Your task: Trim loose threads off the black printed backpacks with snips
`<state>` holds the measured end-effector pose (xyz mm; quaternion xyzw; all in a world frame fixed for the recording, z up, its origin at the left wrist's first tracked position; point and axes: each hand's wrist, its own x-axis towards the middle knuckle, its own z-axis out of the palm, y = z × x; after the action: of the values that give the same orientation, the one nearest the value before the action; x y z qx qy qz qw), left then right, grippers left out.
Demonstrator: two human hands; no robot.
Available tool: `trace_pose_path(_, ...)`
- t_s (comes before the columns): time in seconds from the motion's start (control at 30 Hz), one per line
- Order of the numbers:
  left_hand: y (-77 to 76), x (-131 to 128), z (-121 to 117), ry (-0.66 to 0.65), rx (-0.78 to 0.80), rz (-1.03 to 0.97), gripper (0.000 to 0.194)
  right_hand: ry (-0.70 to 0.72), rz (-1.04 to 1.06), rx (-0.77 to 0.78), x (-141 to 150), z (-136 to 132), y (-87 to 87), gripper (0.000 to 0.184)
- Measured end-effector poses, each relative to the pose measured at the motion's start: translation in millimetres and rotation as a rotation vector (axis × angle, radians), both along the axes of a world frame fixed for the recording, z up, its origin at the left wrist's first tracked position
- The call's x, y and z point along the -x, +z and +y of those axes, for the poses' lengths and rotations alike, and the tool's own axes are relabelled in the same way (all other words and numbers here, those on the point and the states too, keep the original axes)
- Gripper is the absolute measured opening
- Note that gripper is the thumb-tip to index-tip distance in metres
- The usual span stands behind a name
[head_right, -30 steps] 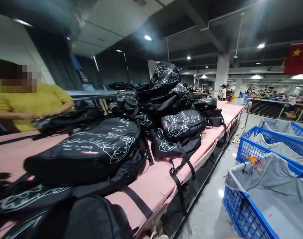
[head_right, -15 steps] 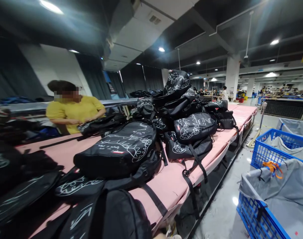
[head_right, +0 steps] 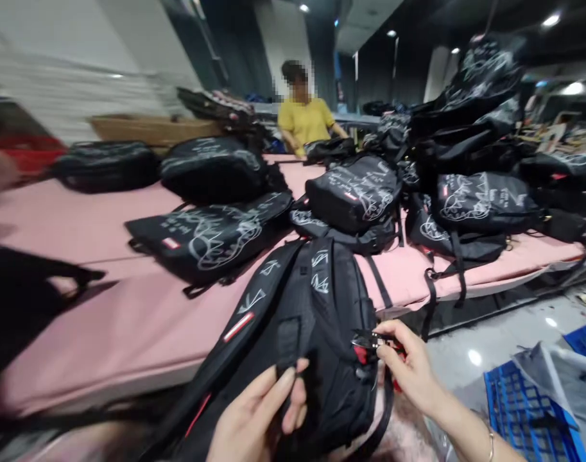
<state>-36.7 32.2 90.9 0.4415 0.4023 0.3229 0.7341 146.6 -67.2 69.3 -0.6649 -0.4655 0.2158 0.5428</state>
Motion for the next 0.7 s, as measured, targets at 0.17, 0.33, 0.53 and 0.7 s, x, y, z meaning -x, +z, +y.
trace_pose_path(0.17, -9.4, -8, -5, -0.050, -0.086, 0.026, 0.029, 0.145, -0.289, -0.049, 20, 19, 5.2, 0.016)
trace_pose_path(0.33, -8.7, -4, -7, -0.090, -0.114, 0.076, 0.028, 0.190, -0.439, -0.045, 27, 34, 0.3, 0.016)
trace_pose_path(0.53, -11.4, -7, -6, -0.129, -0.143, 0.161, 0.029, 0.141, -0.487, -0.124, 26, 36, -8.0, 0.011)
trace_pose_path(0.7, -15.6, -8, -2, -0.113, -0.112, 0.138, 0.031, 0.107, -0.386, -0.107, 25, 35, -11.4, 0.011)
